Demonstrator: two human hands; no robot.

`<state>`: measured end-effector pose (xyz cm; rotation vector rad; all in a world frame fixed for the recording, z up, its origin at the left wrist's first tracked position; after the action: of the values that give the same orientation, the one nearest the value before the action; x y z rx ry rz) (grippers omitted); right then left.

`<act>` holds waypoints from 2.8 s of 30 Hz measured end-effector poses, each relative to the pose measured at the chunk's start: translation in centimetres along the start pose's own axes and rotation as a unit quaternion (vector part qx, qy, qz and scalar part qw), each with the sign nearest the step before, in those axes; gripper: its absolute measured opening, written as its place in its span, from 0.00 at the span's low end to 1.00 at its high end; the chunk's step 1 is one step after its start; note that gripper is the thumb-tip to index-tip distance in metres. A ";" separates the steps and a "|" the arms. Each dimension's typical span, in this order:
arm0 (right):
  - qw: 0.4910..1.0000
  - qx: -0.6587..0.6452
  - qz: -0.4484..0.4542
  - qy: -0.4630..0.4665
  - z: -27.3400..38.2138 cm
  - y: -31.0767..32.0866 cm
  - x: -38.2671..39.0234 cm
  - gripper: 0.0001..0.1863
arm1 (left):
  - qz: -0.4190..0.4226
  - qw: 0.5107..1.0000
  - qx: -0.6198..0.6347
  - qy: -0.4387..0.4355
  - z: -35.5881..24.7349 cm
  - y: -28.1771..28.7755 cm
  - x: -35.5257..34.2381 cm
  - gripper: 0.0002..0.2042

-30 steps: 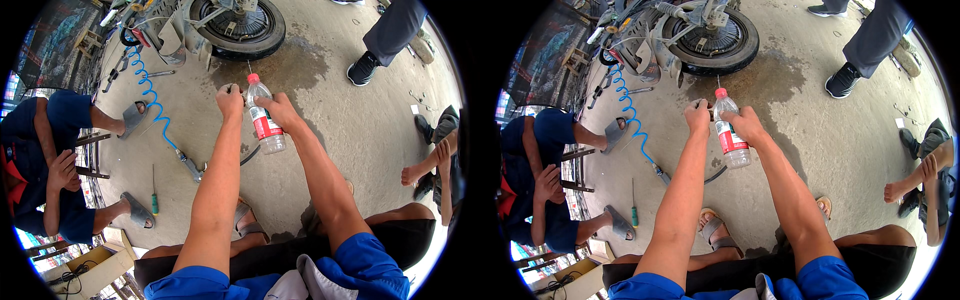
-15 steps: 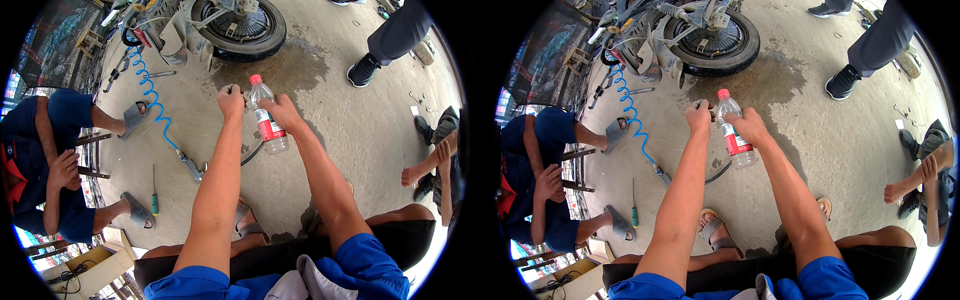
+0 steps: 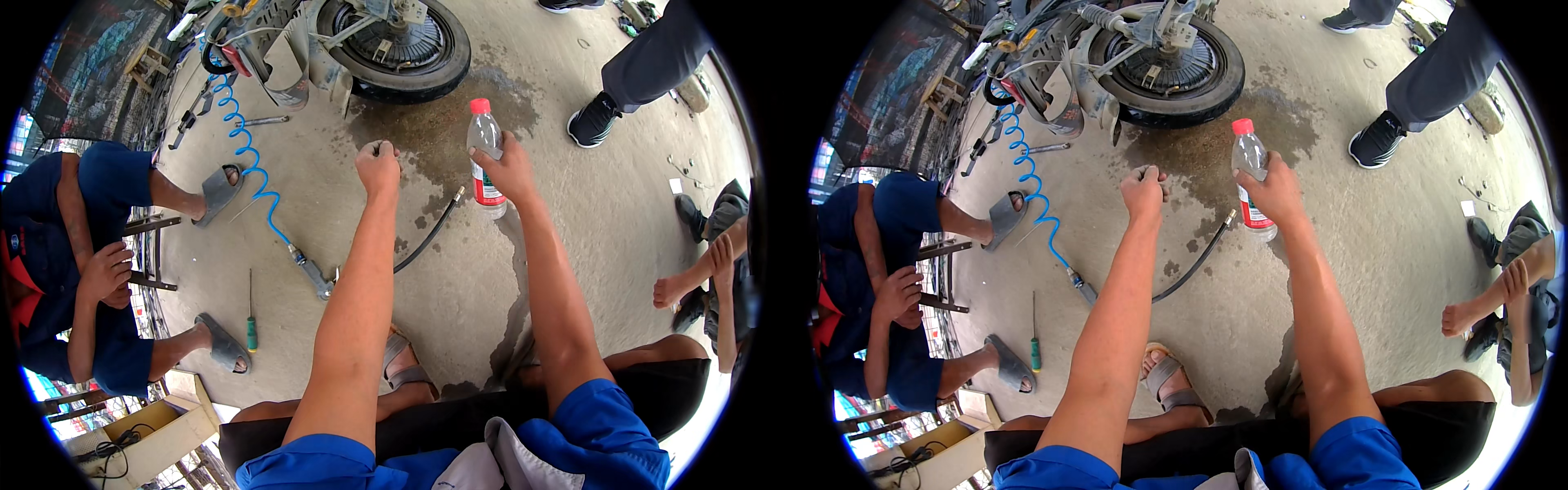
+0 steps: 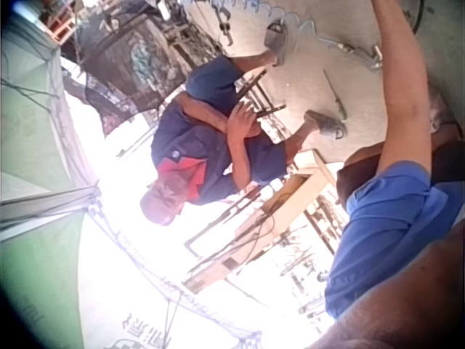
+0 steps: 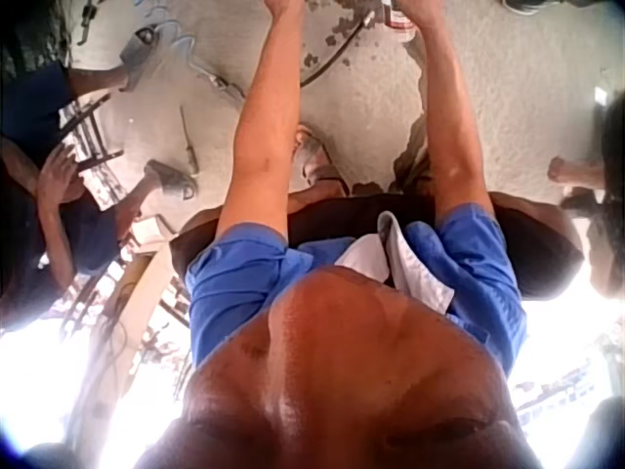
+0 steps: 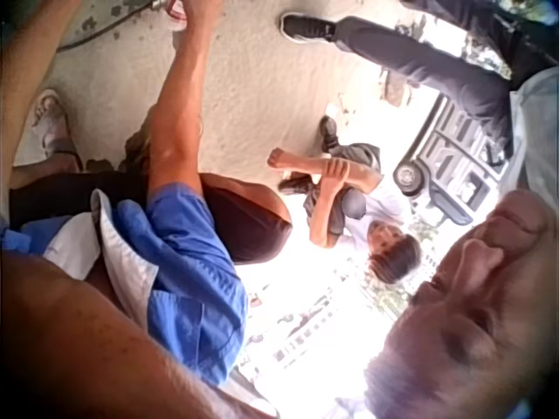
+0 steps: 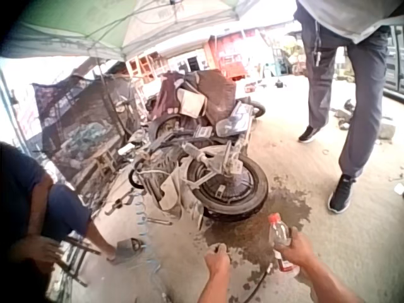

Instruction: The person works on a motorcycle tire in a workshop, using a plastic bottle to apply liquid to the tire bead area. The person retrieves a yellow tool box from the floor, selects a small metal tool, and uses it to manipulate the tire bead while continuing to apply liquid from the bottle.

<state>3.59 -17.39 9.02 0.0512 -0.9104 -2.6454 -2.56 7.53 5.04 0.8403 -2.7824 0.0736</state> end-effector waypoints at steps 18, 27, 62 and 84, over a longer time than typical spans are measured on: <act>0.990 -0.039 -0.128 -0.046 -3.5 2.6 0.7 0.35 | 0.006 1.000 0.021 0.010 -0.7 -1.0 0.4 0.08; 0.987 -0.083 -0.128 -0.045 -3.7 2.3 2.5 0.40 | 0.017 0.997 0.073 0.012 -1.0 -2.9 -0.2 0.08; 0.995 -0.098 -0.016 0.028 29.7 9.9 1.6 0.38 | -0.087 0.983 0.131 0.098 -15.4 4.2 13.0 0.08; 0.856 0.130 0.017 -0.499 21.4 45.2 39.8 0.39 | 0.061 0.872 -0.410 0.260 -40.2 22.8 45.2 0.16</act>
<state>-23.01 -51.17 56.29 -1.3610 -1.5110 -2.3954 -43.33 6.77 55.24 0.3396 -2.0295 -0.7021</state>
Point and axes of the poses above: each hand's wrist, its own x-axis away from the middle knuckle, its own y-axis out of the back of the hand, z = x × y, the point moved 5 cm from there along -x, towards the middle knuckle, and after that the axes turned 11 degrees about z, right-handed, at the moved point
